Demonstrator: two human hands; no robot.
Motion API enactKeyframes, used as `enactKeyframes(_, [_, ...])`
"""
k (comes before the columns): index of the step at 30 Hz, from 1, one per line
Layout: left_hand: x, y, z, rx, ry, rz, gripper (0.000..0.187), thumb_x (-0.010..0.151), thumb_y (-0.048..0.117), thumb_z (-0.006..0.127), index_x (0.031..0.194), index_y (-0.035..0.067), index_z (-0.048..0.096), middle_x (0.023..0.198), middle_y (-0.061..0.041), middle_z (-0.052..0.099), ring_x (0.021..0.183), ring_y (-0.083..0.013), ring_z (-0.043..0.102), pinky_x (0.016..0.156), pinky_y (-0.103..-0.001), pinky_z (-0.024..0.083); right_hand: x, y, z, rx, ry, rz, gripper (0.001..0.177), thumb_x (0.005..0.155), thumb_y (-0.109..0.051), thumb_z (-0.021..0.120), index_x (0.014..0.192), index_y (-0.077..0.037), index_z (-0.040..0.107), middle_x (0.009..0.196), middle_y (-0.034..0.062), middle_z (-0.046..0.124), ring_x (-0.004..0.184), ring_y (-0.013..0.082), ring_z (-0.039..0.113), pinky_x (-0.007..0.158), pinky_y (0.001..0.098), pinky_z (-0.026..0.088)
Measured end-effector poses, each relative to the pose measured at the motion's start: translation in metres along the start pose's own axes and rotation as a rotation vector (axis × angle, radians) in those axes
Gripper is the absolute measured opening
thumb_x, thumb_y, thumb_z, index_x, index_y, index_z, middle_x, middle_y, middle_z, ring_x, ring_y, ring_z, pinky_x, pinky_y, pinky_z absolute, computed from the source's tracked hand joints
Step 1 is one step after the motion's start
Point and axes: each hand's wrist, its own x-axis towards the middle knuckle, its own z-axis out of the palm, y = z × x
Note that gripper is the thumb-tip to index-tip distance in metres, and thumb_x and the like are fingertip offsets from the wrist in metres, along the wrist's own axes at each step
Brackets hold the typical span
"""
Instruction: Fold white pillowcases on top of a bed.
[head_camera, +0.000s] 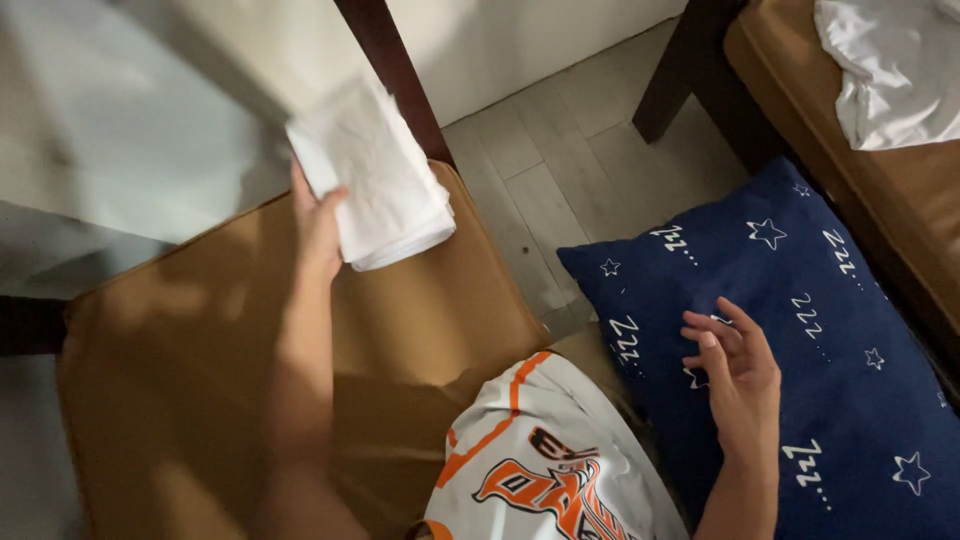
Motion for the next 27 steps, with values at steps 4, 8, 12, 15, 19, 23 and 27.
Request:
enactKeyframes(4, [0.014,-0.059,-0.019,0.107,-0.006,0.192,0.071,0.089,-0.001,0.049,0.155,0.010,0.028,0.145,-0.018,0.050,0.127,-0.0304,0.054,0.108,-0.042,0.045,0.000,0.007,-0.002,0.016,0.003,0.037,0.048,0.098,-0.003,0.058,0.144,0.007,0.048,0.122,0.0235,0.067,0.106,0.0272,0.065,0.079,0.0331,0.054])
enactKeyframes(8, [0.003,-0.049,-0.014,0.166,0.071,0.186,0.069,0.099,0.011,0.057,0.158,0.012,0.021,0.151,-0.019,0.047,0.131,-0.0307,0.055,0.107,-0.040,0.047,-0.003,0.003,-0.001,-0.027,0.001,0.090,0.050,0.097,0.002,0.056,0.145,0.007,0.048,0.123,0.0227,0.067,0.108,0.0283,0.065,0.083,0.0348,0.054])
enactKeyframes(12, [-0.003,-0.027,-0.008,0.324,0.043,0.212,0.080,0.101,0.016,0.061,0.159,0.010,0.007,0.152,-0.026,0.043,0.134,-0.0360,0.055,0.108,-0.046,0.049,-0.002,0.006,0.001,-0.062,0.001,0.080,0.048,0.097,0.000,0.059,0.144,0.004,0.050,0.122,0.0216,0.068,0.106,0.0272,0.067,0.082,0.0342,0.054])
enactKeyframes(15, [0.002,-0.018,-0.004,0.247,0.084,0.103,0.091,0.097,0.034,0.068,0.159,0.007,0.008,0.159,-0.026,0.032,0.142,-0.0395,0.044,0.113,-0.050,0.043,-0.003,0.003,0.001,-0.050,-0.006,0.091,0.048,0.097,-0.001,0.057,0.144,0.005,0.050,0.123,0.0218,0.068,0.107,0.0276,0.066,0.083,0.0346,0.054])
enactKeyframes(19, [0.004,-0.006,0.003,0.074,0.046,0.207,0.077,0.100,0.009,0.062,0.159,0.013,0.013,0.158,-0.024,0.035,0.138,-0.0337,0.049,0.113,-0.042,0.045,0.000,0.004,0.000,-0.070,-0.007,0.082,0.048,0.096,0.001,0.058,0.144,0.005,0.050,0.122,0.0225,0.068,0.108,0.0293,0.067,0.082,0.0357,0.055])
enactKeyframes(23, [0.008,0.008,0.011,-0.067,-0.015,0.263,0.086,0.098,0.003,0.061,0.160,0.035,0.012,0.171,-0.019,0.010,0.153,-0.0453,0.021,0.117,-0.069,0.025,0.000,0.003,0.000,-0.092,-0.005,0.103,0.048,0.096,0.002,0.057,0.143,0.005,0.050,0.123,0.0234,0.068,0.108,0.0299,0.067,0.083,0.0367,0.055])
enactKeyframes(27, [0.005,0.005,0.010,-0.200,-0.098,0.366,0.083,0.099,0.008,0.067,0.161,0.025,0.015,0.169,-0.024,0.020,0.151,-0.0443,0.030,0.120,-0.060,0.030,-0.001,0.000,0.001,-0.094,-0.007,0.093,0.049,0.096,0.002,0.057,0.144,0.006,0.049,0.123,0.0228,0.068,0.107,0.0286,0.067,0.084,0.0354,0.055])
